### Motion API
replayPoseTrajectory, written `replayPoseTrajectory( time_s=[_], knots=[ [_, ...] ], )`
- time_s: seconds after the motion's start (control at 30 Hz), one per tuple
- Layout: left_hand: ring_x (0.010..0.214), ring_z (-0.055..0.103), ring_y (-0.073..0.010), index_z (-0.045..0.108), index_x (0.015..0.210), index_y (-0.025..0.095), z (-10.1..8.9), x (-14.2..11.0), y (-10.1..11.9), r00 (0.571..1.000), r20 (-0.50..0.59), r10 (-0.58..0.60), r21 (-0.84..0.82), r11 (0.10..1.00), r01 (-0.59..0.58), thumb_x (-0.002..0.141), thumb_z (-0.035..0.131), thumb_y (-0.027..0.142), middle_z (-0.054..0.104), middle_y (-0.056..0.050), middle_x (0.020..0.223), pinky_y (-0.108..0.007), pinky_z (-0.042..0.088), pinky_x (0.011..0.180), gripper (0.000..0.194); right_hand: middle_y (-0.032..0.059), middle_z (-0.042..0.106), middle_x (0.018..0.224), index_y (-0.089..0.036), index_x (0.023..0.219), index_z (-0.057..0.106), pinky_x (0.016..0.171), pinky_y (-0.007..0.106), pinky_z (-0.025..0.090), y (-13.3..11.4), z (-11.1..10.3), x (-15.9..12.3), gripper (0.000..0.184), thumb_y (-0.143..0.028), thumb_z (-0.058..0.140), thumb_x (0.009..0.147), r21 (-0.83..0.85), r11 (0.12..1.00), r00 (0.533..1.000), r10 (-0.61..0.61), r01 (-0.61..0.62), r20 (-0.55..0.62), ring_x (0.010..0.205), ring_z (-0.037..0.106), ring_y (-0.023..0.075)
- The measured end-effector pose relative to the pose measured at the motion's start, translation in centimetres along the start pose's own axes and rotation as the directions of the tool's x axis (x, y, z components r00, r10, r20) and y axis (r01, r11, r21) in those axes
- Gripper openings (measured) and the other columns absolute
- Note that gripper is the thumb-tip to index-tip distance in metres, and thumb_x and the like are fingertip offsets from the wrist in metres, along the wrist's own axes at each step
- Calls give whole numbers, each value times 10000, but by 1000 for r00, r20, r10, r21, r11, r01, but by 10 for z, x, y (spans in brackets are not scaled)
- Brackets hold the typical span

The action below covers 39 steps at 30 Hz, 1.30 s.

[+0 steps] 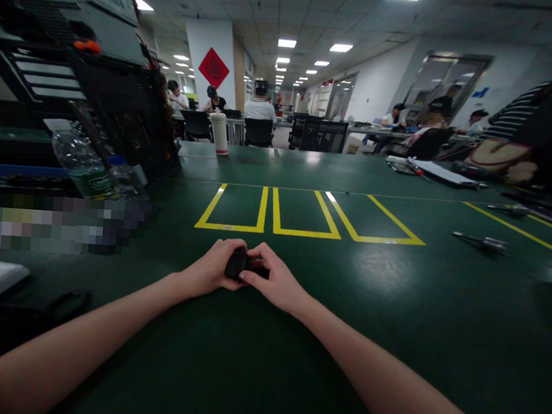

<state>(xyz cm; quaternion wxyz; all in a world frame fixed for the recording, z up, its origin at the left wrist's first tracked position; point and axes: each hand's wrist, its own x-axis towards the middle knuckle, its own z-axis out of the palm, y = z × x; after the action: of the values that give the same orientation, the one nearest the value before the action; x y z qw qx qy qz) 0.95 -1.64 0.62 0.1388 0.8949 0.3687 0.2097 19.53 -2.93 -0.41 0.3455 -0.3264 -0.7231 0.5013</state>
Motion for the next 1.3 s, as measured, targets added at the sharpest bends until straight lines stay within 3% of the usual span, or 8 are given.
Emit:
replayPoseTrajectory(
  time_s=[0.23,0.47,0.77,0.9,1.13,1.3],
  knots=[
    [889,490,-225,351,1096,153,2,0,-1,1000,-15,18,-1,1000,-18,657,671,285,493,-92,1038,-359,409,757,560,3,513,926,-224,942,457,731,322,486,5,1,2,125,-266,473,826,20,1000,999,-6,7,-41,859,558,150],
    [889,497,-238,359,1098,149,3,1,-2,1000,-16,-2,-8,1000,2,630,686,295,497,-90,1030,-361,412,748,589,34,506,1017,-209,1012,443,818,372,456,6,1,4,232,-265,516,799,2,997,995,71,-71,-64,955,526,178],
    [900,493,-240,357,1087,151,1,1,1,1000,0,-11,5,1000,11,635,680,249,497,-91,1035,-372,409,763,565,18,496,1001,-222,1007,436,811,346,458,2,0,-1,236,-234,531,791,-90,995,999,-36,35,-6,936,528,162],
    [913,487,-234,344,1104,156,-1,0,2,1000,13,-1,-12,1000,1,670,660,285,487,-92,1051,-370,407,770,552,11,505,925,-217,963,443,707,303,494,6,2,1,134,-277,437,844,-48,999,998,-19,17,-52,849,548,148],
    [913,491,-232,343,1108,166,-3,1,3,1000,22,-19,-37,999,20,677,657,292,490,-88,1052,-367,408,768,548,34,491,1009,-215,1003,431,731,340,500,1,1,2,185,-282,456,832,-24,998,997,63,-64,-47,887,543,169],
    [891,490,-227,348,1101,160,-4,3,4,999,18,-47,-43,998,47,669,662,267,494,-88,1035,-363,408,766,545,20,465,1020,-222,1002,449,848,369,437,-1,-1,1,240,-200,533,779,-143,988,994,-75,63,-75,953,505,170]
  ],
)
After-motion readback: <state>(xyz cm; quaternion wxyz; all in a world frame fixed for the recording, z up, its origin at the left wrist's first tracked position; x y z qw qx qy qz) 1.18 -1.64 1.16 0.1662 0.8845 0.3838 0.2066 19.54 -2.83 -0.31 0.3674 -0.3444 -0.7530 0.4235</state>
